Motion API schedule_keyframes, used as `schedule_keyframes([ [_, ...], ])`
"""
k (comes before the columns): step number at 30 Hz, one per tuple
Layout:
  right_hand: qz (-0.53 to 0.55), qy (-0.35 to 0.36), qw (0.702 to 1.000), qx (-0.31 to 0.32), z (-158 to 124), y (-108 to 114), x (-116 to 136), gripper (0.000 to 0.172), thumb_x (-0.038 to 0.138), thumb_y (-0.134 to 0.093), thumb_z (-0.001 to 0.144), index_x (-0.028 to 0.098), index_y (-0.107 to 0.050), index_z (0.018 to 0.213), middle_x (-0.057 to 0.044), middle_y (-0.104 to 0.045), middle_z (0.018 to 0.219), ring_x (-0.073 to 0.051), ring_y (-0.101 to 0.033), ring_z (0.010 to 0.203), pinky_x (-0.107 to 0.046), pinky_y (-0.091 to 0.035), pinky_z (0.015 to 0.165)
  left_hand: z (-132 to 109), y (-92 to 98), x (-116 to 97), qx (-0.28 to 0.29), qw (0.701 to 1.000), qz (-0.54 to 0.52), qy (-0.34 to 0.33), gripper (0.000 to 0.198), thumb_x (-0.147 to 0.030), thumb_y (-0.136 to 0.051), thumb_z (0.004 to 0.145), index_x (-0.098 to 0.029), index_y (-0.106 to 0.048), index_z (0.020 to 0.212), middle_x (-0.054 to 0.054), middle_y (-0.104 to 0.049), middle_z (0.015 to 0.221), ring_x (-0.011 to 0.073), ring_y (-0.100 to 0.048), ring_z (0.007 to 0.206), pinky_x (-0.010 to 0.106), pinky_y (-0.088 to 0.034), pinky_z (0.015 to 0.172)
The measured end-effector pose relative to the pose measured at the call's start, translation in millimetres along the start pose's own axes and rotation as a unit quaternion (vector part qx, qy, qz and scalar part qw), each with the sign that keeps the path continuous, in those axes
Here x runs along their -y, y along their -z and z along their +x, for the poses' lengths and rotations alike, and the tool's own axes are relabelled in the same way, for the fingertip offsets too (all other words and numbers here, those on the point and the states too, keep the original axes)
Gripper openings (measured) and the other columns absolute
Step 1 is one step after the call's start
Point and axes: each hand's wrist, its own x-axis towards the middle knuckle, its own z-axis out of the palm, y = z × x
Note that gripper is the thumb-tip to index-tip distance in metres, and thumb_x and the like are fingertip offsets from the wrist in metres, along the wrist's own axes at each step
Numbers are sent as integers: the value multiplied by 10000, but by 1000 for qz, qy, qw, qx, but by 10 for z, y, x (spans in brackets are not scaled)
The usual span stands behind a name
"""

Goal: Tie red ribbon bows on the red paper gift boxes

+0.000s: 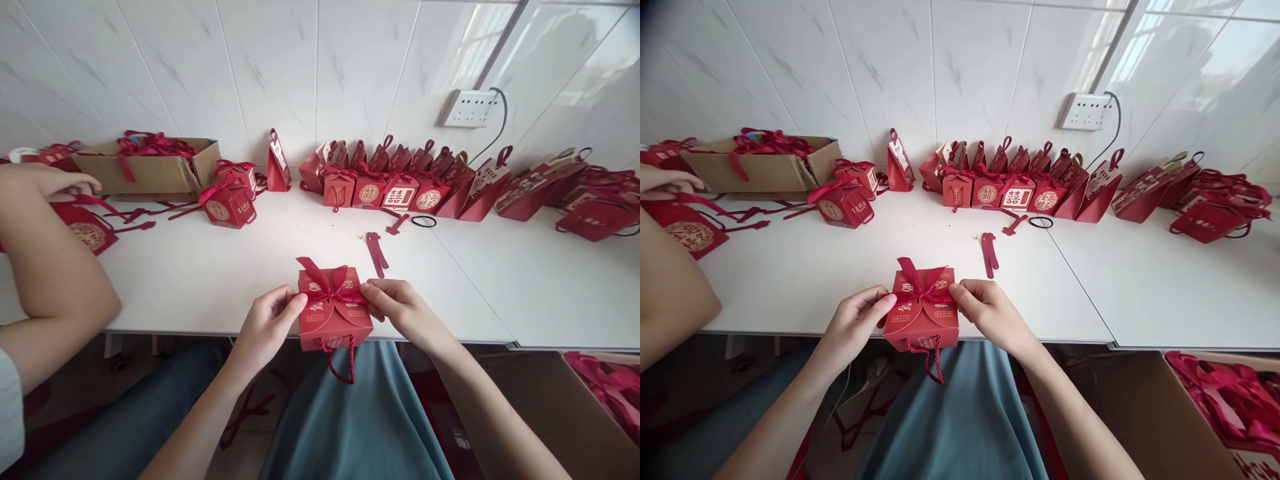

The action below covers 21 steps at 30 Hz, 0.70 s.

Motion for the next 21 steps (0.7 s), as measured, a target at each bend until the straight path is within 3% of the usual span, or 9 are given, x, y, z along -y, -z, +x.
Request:
schedule_keyframes([
  [5, 132, 18, 991, 16, 90, -47, -155, 421, 485, -498, 844, 200, -395, 552, 36, -381, 557, -102, -335, 531, -262, -283, 540, 22, -87, 126, 12, 994, -110, -26, 363, -374, -489, 859, -198, -294, 608, -47, -248, 606, 93, -238, 548, 250, -216, 513],
  [8, 188, 21, 982, 15, 103, -93, -242, 434, 510, -505, 836, 205, -368, 560, 47, -338, 550, -97, -300, 515, -263, -276, 534, 21, -112, 178, -19, 993, -100, -53, 380, -342, -484, 858, -200, -249, 596, -48, -219, 598, 97, -211, 544, 256, -204, 511],
  [11, 147, 37, 988, -8, 40, -85, -297, 470, 588, -492, 839, 198, -388, 600, 42, -361, 581, -98, -307, 538, -259, -263, 536, 26, -82, 200, -26, 995, -76, -61, 366, -373, -478, 855, -200, -284, 596, -46, -242, 593, 103, -236, 545, 255, -229, 516],
  [13, 104, 56, 993, -5, -24, -47, -336, 499, 660, -587, 741, 199, -409, 673, 45, -382, 622, -102, -324, 567, -250, -262, 535, 67, -51, 219, -44, 993, -84, -69, 303, -426, -477, 843, -199, -398, 659, -33, -367, 642, 114, -354, 594, 248, -312, 569],
  [15, 59, 63, 996, 35, -64, 0, -390, 553, 653, -712, 617, 206, -434, 786, 48, -405, 674, -108, -353, 595, -241, -285, 534, 149, -21, 246, -77, 988, -106, -80, 285, -488, -485, 820, -204, -499, 832, 4, -527, 818, 145, -490, 737, 263, -397, 680],
  [17, 6, 63, 996, 70, -53, 47, -452, 593, 590, -762, 602, 212, -456, 941, 40, -441, 729, -118, -402, 615, -245, -336, 541, 250, 23, 277, -93, 984, -129, -74, 406, -554, -480, 798, -209, -504, 1011, 35, -597, 930, 179, -560, 838, 295, -439, 741],
  [19, -39, 67, 997, 2, 9, 93, -512, 586, 567, -696, 698, 217, -436, 1090, 8, -485, 813, -136, -464, 640, -276, -404, 573, 334, 103, 306, -110, 983, -136, -56, 495, -603, -428, 799, -195, -499, 1070, 8, -613, 724, 185, -593, 714, 302, -458, 672],
  [21, -71, 73, 981, -166, 88, 138, -555, 570, 579, -609, 764, 216, -414, 1157, -34, -508, 902, -159, -513, 677, -327, -456, 620, 370, 219, 328, -167, 978, -124, -35, 497, -600, -358, 824, -171, -540, 997, -61, -461, 438, 167, -531, 485, 286, -433, 559],
])
